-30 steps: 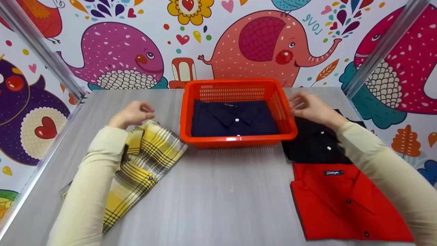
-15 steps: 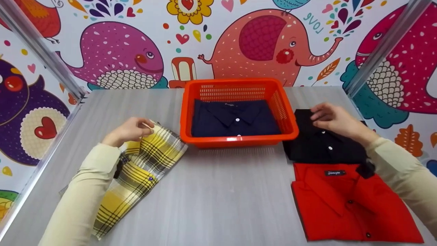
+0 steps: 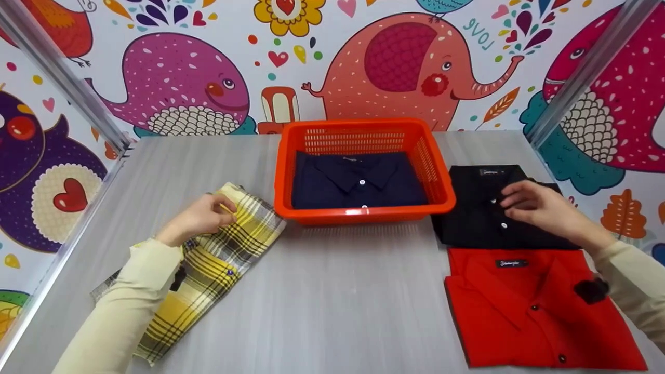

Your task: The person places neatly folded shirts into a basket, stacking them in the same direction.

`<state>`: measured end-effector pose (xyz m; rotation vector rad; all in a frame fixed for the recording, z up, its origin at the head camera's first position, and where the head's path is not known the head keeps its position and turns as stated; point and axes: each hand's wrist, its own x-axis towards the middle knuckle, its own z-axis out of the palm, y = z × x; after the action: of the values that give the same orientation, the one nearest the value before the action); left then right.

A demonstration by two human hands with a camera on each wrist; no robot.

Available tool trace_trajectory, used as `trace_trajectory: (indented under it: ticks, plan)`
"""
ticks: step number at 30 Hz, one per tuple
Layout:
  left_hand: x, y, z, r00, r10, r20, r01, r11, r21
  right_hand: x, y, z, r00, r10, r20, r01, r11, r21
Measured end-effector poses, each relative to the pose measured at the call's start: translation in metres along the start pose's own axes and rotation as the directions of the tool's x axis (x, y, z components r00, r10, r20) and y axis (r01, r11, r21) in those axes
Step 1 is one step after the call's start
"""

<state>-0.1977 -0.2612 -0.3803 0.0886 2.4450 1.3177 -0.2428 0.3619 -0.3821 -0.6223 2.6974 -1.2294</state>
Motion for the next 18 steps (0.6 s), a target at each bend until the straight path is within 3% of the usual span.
trace_trajectory:
  ticks: [3,11,18]
  plan:
    - [-0.002,0.003,0.011,1.0,0.029,0.005,-0.029,0.999,0.02,-0.01,0.007,-0.002,1.0,-0.011,-0.003,0.012,0.999,0.032]
    - [-0.002,0.007,0.043,0.995,0.08,0.053,-0.083,0.995,0.054,-0.039,0.025,-0.007,0.999,0.046,0.008,-0.047,0.994,0.099]
    - [0.002,0.01,0.063,0.993,0.043,0.107,-0.044,0.999,0.003,-0.062,0.041,-0.015,0.989,0.147,-0.018,-0.145,0.987,0.073]
